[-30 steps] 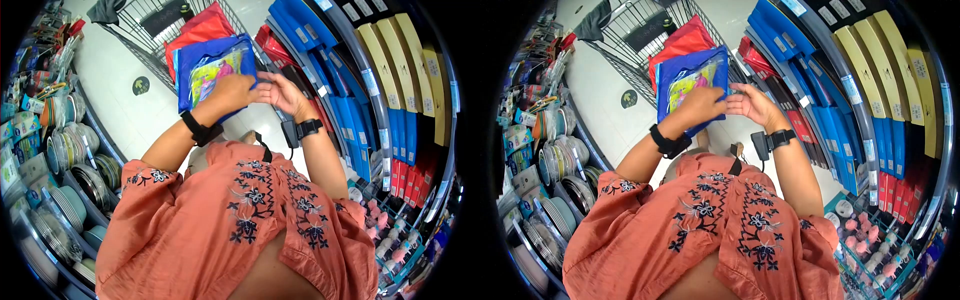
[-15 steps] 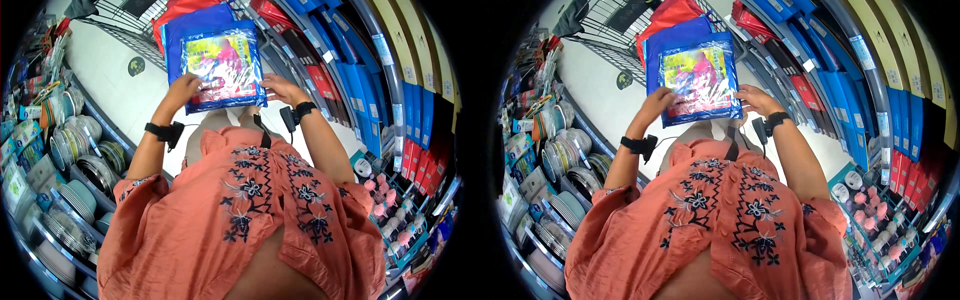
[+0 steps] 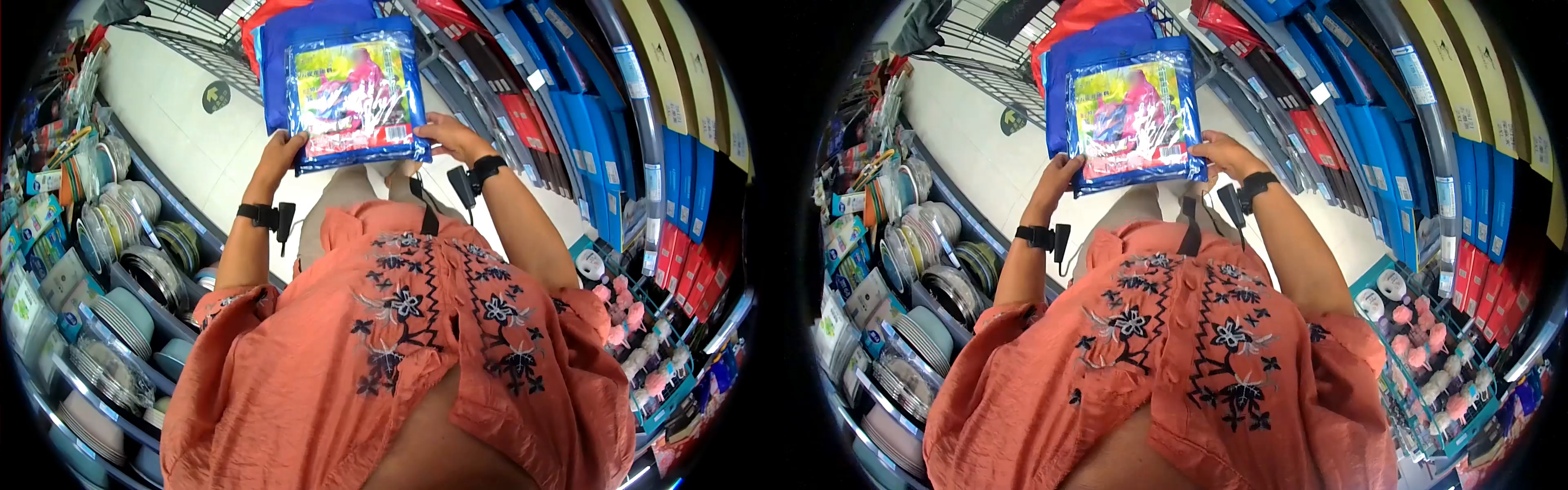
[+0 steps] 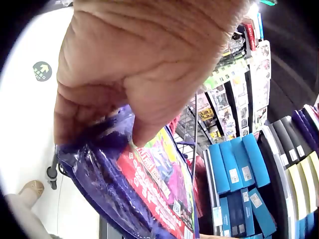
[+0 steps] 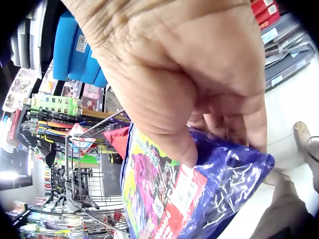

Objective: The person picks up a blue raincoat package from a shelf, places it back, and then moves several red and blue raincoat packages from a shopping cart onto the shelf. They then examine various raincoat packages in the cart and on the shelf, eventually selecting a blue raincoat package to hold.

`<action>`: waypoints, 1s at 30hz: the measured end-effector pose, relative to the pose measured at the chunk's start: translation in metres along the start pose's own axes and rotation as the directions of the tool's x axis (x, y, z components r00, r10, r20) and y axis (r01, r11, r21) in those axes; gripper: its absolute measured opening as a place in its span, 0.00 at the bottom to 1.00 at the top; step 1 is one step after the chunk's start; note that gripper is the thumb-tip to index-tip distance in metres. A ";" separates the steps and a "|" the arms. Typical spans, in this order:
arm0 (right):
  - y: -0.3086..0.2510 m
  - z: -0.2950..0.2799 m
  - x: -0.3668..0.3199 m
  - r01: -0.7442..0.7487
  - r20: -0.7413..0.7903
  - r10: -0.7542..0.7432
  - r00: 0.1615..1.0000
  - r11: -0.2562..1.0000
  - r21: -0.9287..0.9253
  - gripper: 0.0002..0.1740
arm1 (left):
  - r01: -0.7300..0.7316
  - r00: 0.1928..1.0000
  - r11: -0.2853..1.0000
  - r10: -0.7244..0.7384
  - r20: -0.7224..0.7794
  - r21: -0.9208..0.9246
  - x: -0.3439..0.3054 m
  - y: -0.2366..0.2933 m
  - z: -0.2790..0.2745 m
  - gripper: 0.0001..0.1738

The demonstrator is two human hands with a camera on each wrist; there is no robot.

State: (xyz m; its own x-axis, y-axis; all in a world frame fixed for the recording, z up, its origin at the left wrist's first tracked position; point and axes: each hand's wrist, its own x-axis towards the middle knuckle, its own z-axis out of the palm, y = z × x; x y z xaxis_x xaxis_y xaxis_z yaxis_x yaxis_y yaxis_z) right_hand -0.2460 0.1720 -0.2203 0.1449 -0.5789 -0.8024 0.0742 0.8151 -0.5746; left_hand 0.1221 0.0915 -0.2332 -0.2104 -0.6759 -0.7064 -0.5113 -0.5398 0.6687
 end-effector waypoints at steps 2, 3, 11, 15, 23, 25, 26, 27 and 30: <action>-0.006 -0.001 0.000 -0.027 -0.017 0.028 0.999 1.000 0.011 0.26 | 0.003 0.999 0.998 -0.006 -0.043 -0.055 0.000 0.006 0.004 0.24; -0.005 -0.001 0.003 -0.026 -0.020 0.026 0.999 0.999 0.029 0.27 | 0.023 0.998 0.996 -0.027 -0.052 -0.091 0.000 0.007 0.005 0.25; -0.009 0.000 0.014 0.002 -0.075 0.006 0.997 0.994 0.109 0.29 | 0.057 0.997 0.988 -0.063 -0.041 -0.145 0.006 0.013 0.006 0.24; -0.011 0.000 0.017 -0.014 -0.073 0.021 0.997 0.995 0.099 0.28 | 0.042 0.999 0.993 -0.044 -0.016 -0.113 0.012 0.009 0.002 0.23; -0.022 0.003 0.022 0.009 -0.016 -0.005 1.000 0.973 0.232 0.26 | 0.140 0.988 0.907 -0.101 0.118 -0.398 0.002 0.044 0.000 0.31; -0.026 0.001 0.021 0.023 0.014 -0.028 1.000 0.960 0.279 0.27 | 0.134 0.981 0.886 -0.055 0.186 -0.444 0.006 0.048 -0.002 0.32; -0.030 -0.002 0.018 0.016 0.072 -0.038 0.997 0.957 0.288 0.28 | 0.116 0.977 0.887 -0.021 0.211 -0.448 0.012 0.047 -0.005 0.32; -0.031 -0.005 0.018 0.041 0.089 -0.072 0.993 0.949 0.314 0.28 | 0.098 0.972 0.887 0.012 0.235 -0.452 0.016 0.045 -0.007 0.32; -0.037 -0.006 0.016 0.114 0.116 -0.166 0.979 0.926 0.360 0.28 | 0.040 0.989 0.895 0.026 0.143 -0.444 0.011 0.054 -0.006 0.30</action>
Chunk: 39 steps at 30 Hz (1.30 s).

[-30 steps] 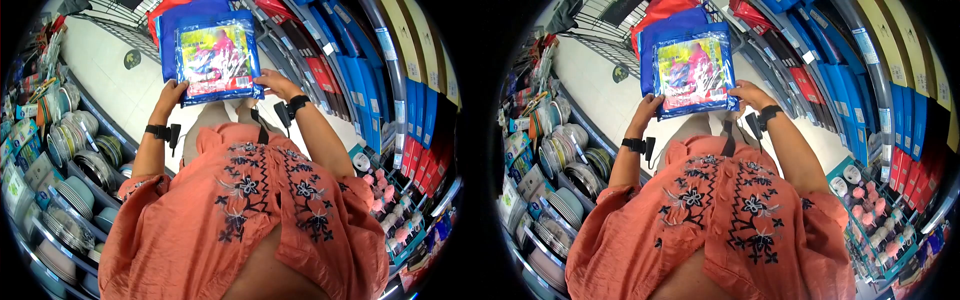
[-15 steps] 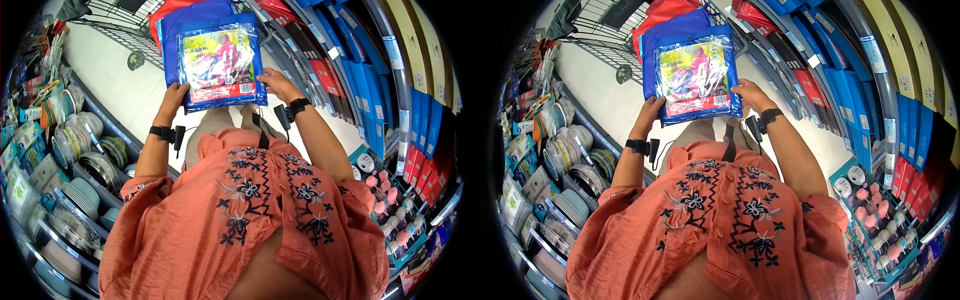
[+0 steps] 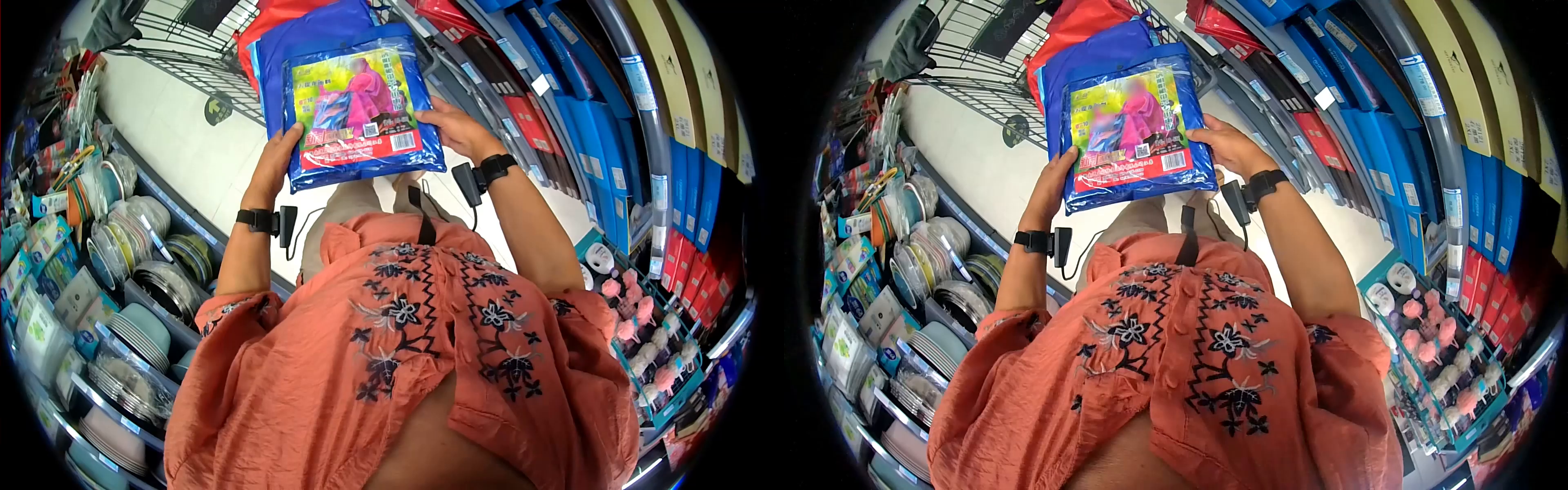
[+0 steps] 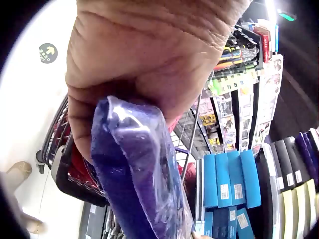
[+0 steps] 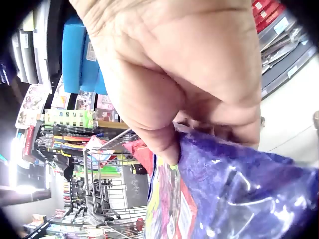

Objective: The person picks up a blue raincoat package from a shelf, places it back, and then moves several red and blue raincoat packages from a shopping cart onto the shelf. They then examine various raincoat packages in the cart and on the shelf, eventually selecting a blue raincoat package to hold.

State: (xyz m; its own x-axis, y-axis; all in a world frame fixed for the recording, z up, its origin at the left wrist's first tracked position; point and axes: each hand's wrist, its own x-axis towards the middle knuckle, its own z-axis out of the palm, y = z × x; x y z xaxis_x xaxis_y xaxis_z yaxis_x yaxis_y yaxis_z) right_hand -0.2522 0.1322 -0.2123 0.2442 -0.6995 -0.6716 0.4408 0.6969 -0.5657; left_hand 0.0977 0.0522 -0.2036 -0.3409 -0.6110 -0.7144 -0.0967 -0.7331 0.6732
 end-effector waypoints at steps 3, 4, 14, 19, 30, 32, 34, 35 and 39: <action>-0.012 0.010 -0.011 0.010 -0.001 -0.010 1.000 1.000 -0.007 0.27 | -0.046 0.999 0.998 0.045 -0.009 -0.032 -0.009 0.004 0.007 0.28; -0.016 0.016 -0.017 0.013 -0.019 -0.014 1.000 0.999 -0.035 0.27 | -0.051 0.999 0.997 0.050 -0.015 -0.050 -0.008 0.003 0.006 0.28; -0.079 0.062 -0.066 0.230 0.024 -0.229 0.973 0.962 -0.148 0.30 | -0.380 0.916 0.924 0.382 -0.121 0.039 -0.074 0.073 0.039 0.27; -0.123 0.083 -0.089 0.447 0.125 -0.437 0.891 0.892 -0.072 0.31 | -0.580 0.799 0.810 0.586 -0.135 0.084 -0.104 0.118 0.058 0.25; -0.181 0.116 -0.158 0.680 0.216 -0.688 0.693 0.723 0.119 0.32 | -0.795 0.594 0.587 0.805 0.001 -0.154 -0.162 0.184 0.090 0.27; -0.183 0.114 -0.169 0.701 0.211 -0.707 0.675 0.703 0.118 0.33 | -0.783 0.595 0.596 0.801 0.063 -0.178 -0.168 0.193 0.102 0.28; -0.186 0.111 -0.178 0.718 0.224 -0.725 0.651 0.684 0.127 0.33 | -0.758 0.618 0.623 0.781 0.093 -0.193 -0.173 0.198 0.111 0.30; -0.186 0.109 -0.183 0.728 0.230 -0.734 0.639 0.674 0.130 0.33 | -0.759 0.613 0.621 0.783 0.106 -0.198 -0.172 0.198 0.113 0.29; -0.184 0.103 -0.197 0.757 0.195 -0.761 0.619 0.644 0.113 0.34 | -0.753 0.603 0.617 0.786 0.137 -0.230 -0.171 0.202 0.123 0.28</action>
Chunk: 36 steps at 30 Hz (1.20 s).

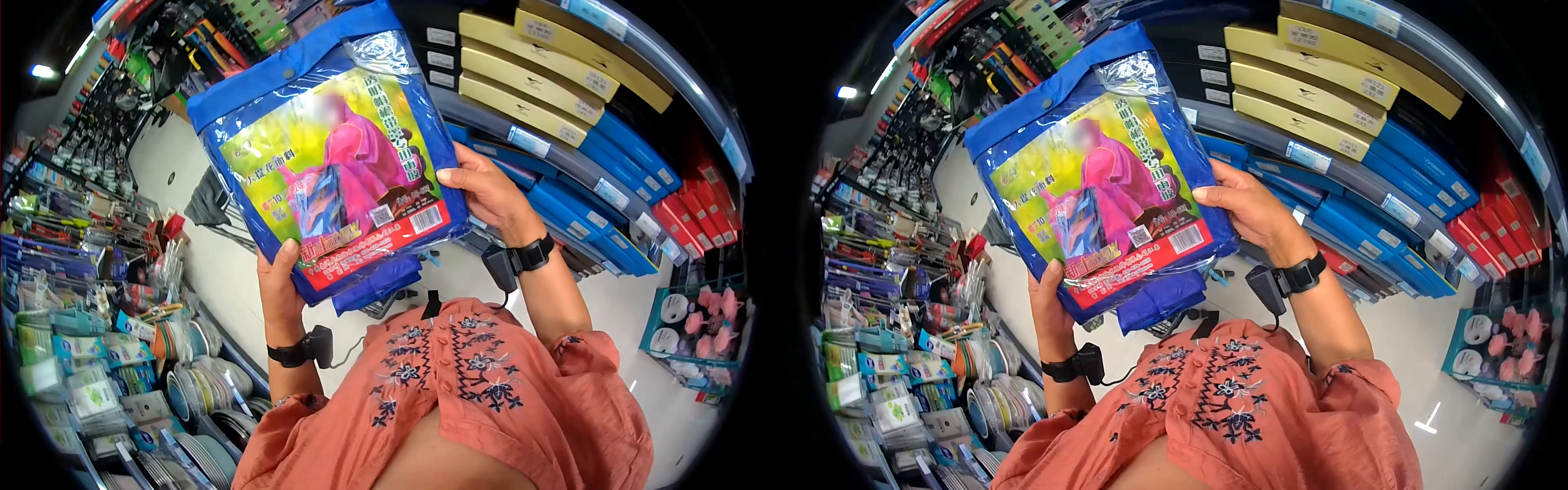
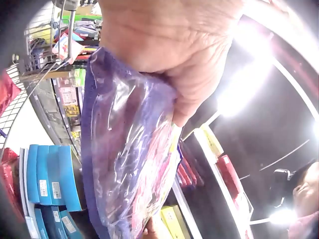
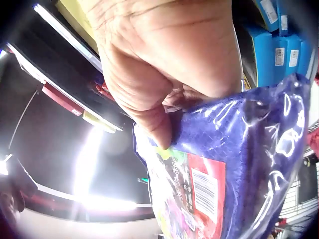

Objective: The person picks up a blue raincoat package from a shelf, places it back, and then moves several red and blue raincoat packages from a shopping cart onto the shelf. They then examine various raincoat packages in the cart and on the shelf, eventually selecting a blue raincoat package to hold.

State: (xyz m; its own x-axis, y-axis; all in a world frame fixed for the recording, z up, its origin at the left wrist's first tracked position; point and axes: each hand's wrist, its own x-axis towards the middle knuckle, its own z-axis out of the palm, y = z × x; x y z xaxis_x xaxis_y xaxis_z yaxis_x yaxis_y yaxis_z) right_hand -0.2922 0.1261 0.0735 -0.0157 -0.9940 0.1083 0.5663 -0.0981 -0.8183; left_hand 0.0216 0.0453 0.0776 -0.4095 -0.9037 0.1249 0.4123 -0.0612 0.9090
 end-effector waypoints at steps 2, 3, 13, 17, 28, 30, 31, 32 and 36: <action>-0.005 -0.002 -0.006 0.012 -0.017 -0.012 1.000 1.000 -0.007 0.34 | 0.004 1.000 1.000 -0.004 0.002 -0.019 0.002 0.001 0.006 0.28; -0.007 -0.003 -0.009 0.015 -0.026 -0.016 1.000 1.000 -0.010 0.34 | 0.004 1.000 1.000 -0.004 0.001 -0.028 0.003 0.001 0.008 0.28; -0.020 -0.010 -0.024 0.076 -0.071 -0.076 0.995 0.997 -0.005 0.35 | -0.016 1.000 0.999 0.017 0.022 -0.039 0.012 0.001 0.027 0.27; -0.023 -0.011 -0.025 0.081 -0.081 -0.083 0.993 0.996 -0.024 0.35 | -0.026 0.999 0.999 0.027 0.031 -0.034 0.013 0.005 0.035 0.28; -0.020 -0.018 -0.022 0.068 -0.064 -0.069 0.996 0.998 -0.014 0.34 | -0.024 0.999 0.999 0.023 0.037 0.024 0.018 0.002 0.027 0.28; -0.021 -0.016 -0.022 0.062 -0.069 -0.063 0.996 0.998 -0.016 0.34 | -0.021 0.999 1.000 0.021 0.034 0.011 0.017 0.002 0.028 0.28; -0.021 -0.015 -0.023 0.063 -0.067 -0.064 0.996 0.998 -0.014 0.34 | -0.020 0.999 1.000 0.020 0.034 0.005 0.017 0.002 0.028 0.28; -0.022 -0.013 -0.023 0.066 -0.065 -0.067 0.996 0.998 -0.013 0.34 | -0.012 0.999 1.000 0.012 0.030 -0.006 0.016 0.002 0.027 0.29; -0.020 -0.015 -0.023 0.064 -0.056 -0.064 0.996 0.998 -0.014 0.35 | -0.002 1.000 1.000 0.003 0.027 -0.031 0.015 0.002 0.026 0.32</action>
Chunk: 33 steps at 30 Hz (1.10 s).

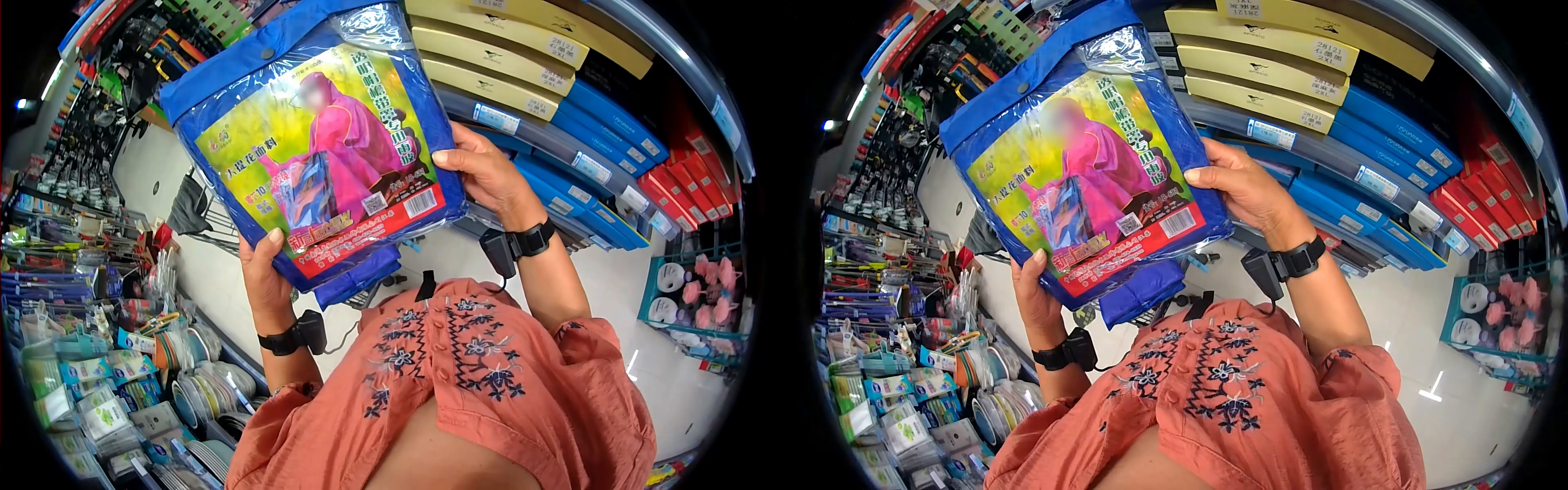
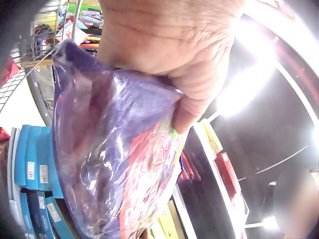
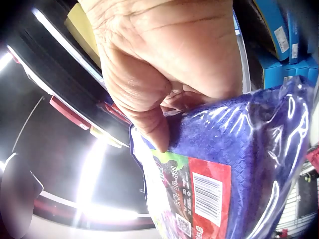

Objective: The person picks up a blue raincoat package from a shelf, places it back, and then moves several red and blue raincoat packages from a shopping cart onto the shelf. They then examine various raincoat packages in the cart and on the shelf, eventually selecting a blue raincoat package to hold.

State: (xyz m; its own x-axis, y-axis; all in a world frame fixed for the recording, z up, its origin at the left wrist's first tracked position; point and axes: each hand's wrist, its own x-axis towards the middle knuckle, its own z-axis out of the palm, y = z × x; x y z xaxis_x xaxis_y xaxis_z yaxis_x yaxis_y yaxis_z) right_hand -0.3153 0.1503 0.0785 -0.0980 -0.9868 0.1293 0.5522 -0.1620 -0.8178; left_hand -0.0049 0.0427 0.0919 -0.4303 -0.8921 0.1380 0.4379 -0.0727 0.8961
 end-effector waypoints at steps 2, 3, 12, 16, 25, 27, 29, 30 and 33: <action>0.001 0.000 0.000 -0.009 0.003 0.009 1.000 1.000 0.002 0.35 | 0.003 1.000 1.000 -0.003 0.003 -0.003 -0.001 -0.001 -0.001 0.32; 0.001 0.000 -0.001 -0.013 0.004 0.013 1.000 1.000 0.002 0.35 | 0.008 1.000 1.000 -0.008 0.005 -0.006 -0.001 -0.001 -0.002 0.32; 0.005 0.000 -0.003 -0.019 -0.005 0.019 1.000 1.000 -0.007 0.35 | 0.021 1.000 1.000 -0.021 -0.003 -0.016 -0.003 -0.009 -0.006 0.33; 0.008 -0.003 -0.005 -0.035 -0.020 0.035 0.999 0.999 -0.004 0.34 | 0.034 0.999 0.999 -0.034 -0.006 -0.022 -0.005 -0.011 -0.007 0.33; 0.013 -0.003 -0.004 -0.024 -0.019 0.023 1.000 0.999 -0.022 0.33 | 0.043 0.999 0.999 -0.044 -0.020 -0.031 -0.007 -0.015 -0.009 0.32; 0.013 -0.002 -0.005 -0.025 -0.026 0.024 0.999 0.999 -0.027 0.33 | 0.041 0.999 0.999 -0.041 -0.028 -0.021 -0.007 -0.016 -0.009 0.32; 0.013 -0.002 -0.004 -0.020 -0.018 0.019 1.000 0.999 -0.032 0.33 | 0.033 0.999 0.999 -0.034 -0.027 -0.012 -0.006 -0.016 -0.008 0.32; 0.013 -0.002 -0.004 -0.018 -0.015 0.018 1.000 0.999 -0.034 0.33 | 0.029 0.999 1.000 -0.030 -0.023 -0.008 -0.006 -0.015 -0.008 0.32; 0.015 -0.003 -0.004 -0.023 -0.018 0.023 1.000 0.999 -0.025 0.32 | 0.030 0.999 1.000 -0.030 -0.021 0.002 -0.006 -0.016 -0.009 0.32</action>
State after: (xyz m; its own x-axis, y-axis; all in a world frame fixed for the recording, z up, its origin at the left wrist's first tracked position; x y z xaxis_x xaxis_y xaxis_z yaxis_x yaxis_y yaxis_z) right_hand -0.3090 0.1522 0.0645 -0.1003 -0.9898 0.1007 0.5333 -0.1389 -0.8344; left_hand -0.0023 0.0448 0.0726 -0.4267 -0.8986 0.1025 0.4234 -0.0983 0.9006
